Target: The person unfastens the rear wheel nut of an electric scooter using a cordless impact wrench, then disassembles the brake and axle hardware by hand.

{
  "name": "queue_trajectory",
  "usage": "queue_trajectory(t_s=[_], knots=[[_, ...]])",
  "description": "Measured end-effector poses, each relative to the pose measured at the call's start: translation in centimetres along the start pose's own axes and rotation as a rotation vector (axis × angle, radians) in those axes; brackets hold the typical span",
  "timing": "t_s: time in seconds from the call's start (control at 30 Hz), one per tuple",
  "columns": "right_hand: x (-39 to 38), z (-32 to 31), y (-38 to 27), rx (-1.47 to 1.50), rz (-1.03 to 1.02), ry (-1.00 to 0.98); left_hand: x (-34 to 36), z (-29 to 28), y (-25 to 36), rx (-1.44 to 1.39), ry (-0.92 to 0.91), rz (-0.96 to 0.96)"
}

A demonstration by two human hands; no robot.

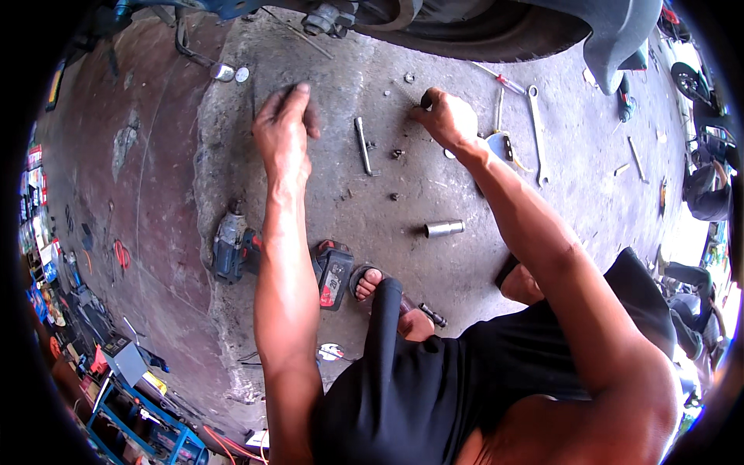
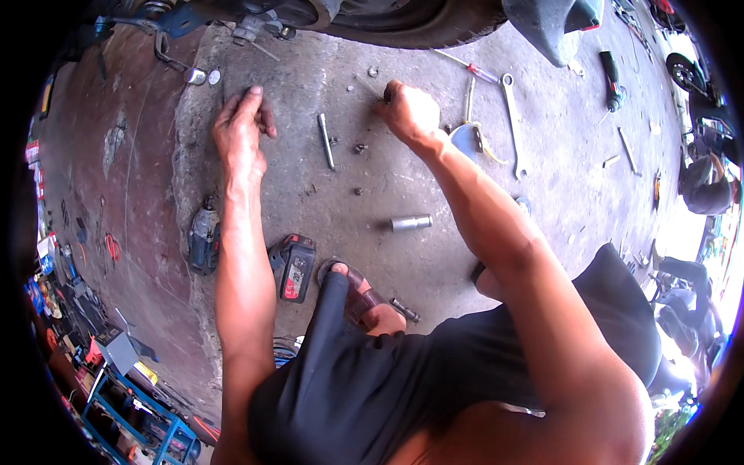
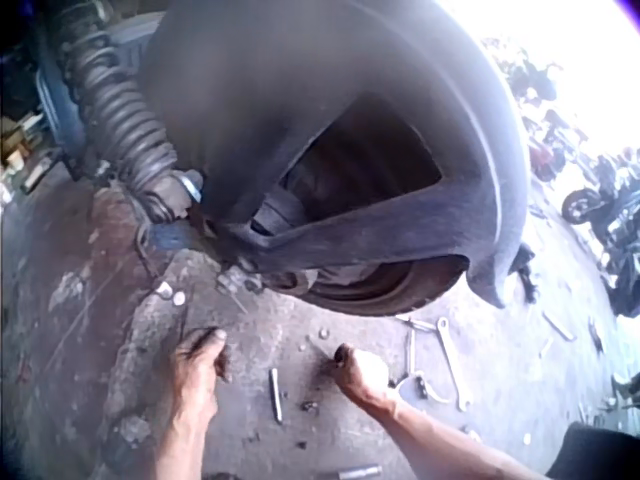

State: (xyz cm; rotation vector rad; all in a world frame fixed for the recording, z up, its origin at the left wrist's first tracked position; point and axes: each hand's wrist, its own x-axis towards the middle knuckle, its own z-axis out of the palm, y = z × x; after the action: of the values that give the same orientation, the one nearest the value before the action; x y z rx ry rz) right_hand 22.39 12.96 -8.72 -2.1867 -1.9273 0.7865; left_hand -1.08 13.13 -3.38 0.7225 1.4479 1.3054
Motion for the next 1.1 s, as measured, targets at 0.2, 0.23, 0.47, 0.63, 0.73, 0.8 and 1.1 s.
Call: queue_trajectory(t_s=[0.2,0.23,0.47,0.63,0.73,0.8,1.1], knots=[[-1.2,0.0,-0.1,0.717,-0.018,-0.142,3.4,1.5,2.8,-0.202,-0.073,0.030],[-1.7,-0.3,-0.5,0.715,-0.024,-0.147,3.8,1.5,3.0,-0.204,-0.065,0.033],[-3.2,-1.5,-2.6,1.597,0.324,-0.634,5.4,2.9,4.2,-0.208,-0.213,0.063],[-3.2,-0.5,-3.3,1.943,0.385,-0.797,5.0,2.2,5.0,-0.155,-0.203,0.049],[-3.4,-0.3,-4.6,1.968,0.439,-0.698,4.5,1.5,5.8,-0.090,-0.232,0.082],[-3.7,0.1,-6.0,1.760,0.335,-0.546,4.4,1.0,6.4,0.014,-0.249,0.083],[-3.0,-1.0,-8.5,0.546,-0.291,-0.269,5.1,0.6,6.7,0.076,-0.270,0.030]])
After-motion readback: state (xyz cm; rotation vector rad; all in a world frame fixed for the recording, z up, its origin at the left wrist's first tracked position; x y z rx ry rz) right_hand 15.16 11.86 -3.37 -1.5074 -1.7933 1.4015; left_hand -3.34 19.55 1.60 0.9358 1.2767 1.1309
